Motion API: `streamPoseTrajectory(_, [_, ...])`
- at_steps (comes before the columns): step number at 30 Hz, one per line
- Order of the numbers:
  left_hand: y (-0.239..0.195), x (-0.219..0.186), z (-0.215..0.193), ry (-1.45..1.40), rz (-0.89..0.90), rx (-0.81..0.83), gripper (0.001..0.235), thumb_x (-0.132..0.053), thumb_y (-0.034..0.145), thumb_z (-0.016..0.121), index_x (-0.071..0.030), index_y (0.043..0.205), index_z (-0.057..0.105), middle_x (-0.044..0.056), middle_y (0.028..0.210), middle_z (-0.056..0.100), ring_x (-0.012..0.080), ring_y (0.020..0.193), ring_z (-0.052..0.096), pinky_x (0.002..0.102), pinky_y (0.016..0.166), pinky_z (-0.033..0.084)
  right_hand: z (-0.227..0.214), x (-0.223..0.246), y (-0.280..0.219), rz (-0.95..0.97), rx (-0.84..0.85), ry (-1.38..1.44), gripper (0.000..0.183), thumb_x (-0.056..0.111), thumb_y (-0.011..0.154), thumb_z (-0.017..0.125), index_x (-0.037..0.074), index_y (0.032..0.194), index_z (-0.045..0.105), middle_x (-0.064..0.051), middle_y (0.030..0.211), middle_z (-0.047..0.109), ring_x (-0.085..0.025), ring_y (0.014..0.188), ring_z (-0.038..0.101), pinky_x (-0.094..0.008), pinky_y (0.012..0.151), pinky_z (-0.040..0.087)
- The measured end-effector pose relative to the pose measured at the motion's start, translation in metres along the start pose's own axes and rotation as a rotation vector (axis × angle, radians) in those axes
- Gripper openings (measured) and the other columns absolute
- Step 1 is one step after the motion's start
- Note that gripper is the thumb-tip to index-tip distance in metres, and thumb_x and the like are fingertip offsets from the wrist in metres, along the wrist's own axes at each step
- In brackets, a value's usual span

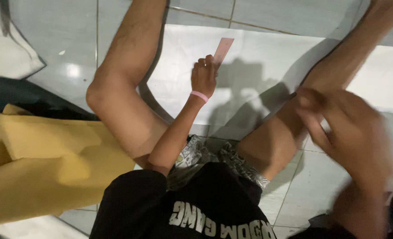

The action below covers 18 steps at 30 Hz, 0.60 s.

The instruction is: The person sorts through several sheets of material on the floor, then sits and uses a ruler and a pen to mark a straight line on a white sheet. The person repeatedly repositions the ruler and draws along its edge to create a marked line.

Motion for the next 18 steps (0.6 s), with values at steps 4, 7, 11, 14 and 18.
streamPoseTrajectory(4, [0.004, -0.004, -0.012, 0.198, 0.001, 0.021, 0.050, 0.007, 0.070, 0.070, -0.001, 0.118, 0.055, 0.022, 0.096, 0.064, 0.0377, 0.087, 0.063, 0.048, 0.073, 0.053, 0.101, -0.072, 0.027, -0.082, -0.134, 0.370, 0.031, 0.010, 0.104, 0.063, 0.006, 0.134, 0.068, -0.010, 0.119, 0.071, -0.014, 0.089, 0.069, -0.028, 0.076, 0.057])
streamPoseTrajectory(7, [0.003, -0.017, -0.005, 0.042, 0.110, 0.144, 0.032, 0.005, 0.082, 0.069, -0.011, 0.110, 0.065, 0.016, 0.104, 0.066, 0.0310, 0.096, 0.065, 0.046, 0.083, 0.055, 0.197, -0.117, 0.027, 0.262, -0.233, 0.707, 0.023, 0.010, 0.104, 0.067, 0.007, 0.126, 0.075, -0.004, 0.092, 0.068, -0.008, 0.073, 0.050, -0.024, 0.065, 0.043])
streamPoseTrajectory(11, [0.009, -0.046, 0.014, -0.007, 0.544, 0.095, 0.014, -0.003, 0.091, 0.073, -0.017, 0.094, 0.072, 0.000, 0.115, 0.068, 0.0224, 0.123, 0.061, 0.051, 0.119, 0.039, 0.265, -0.140, 0.040, 0.294, -0.453, 0.753, 0.020, 0.011, 0.108, 0.066, 0.004, 0.125, 0.075, -0.002, 0.087, 0.062, -0.004, 0.075, 0.050, -0.021, 0.068, 0.043])
streamPoseTrajectory(14, [0.010, -0.044, 0.031, 0.135, 0.558, 0.241, 0.025, -0.005, 0.091, 0.071, -0.023, 0.109, 0.072, 0.003, 0.142, 0.058, 0.0197, 0.144, 0.050, 0.052, 0.130, 0.023, 0.293, -0.142, 0.052, 0.392, -0.427, 0.777, 0.024, 0.012, 0.104, 0.066, 0.004, 0.126, 0.071, -0.002, 0.104, 0.071, -0.007, 0.078, 0.058, -0.023, 0.070, 0.049])
streamPoseTrajectory(18, [0.010, -0.013, 0.019, 0.017, 0.471, 0.124, 0.065, -0.016, 0.089, 0.077, -0.017, 0.150, 0.053, 0.009, 0.159, 0.040, 0.0299, 0.152, 0.030, 0.055, 0.123, 0.019, 0.307, -0.123, 0.067, 0.254, -0.246, 0.604, 0.060, 0.022, 0.085, 0.084, 0.007, 0.137, 0.059, -0.012, 0.122, 0.059, -0.024, 0.099, 0.056, -0.037, 0.081, 0.052])
Point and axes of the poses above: each hand's wrist, its own y-axis towards the middle knuckle, its own z-axis out of the palm, x = y × z, the point moved 3 cm from there along y, towards the middle knuckle
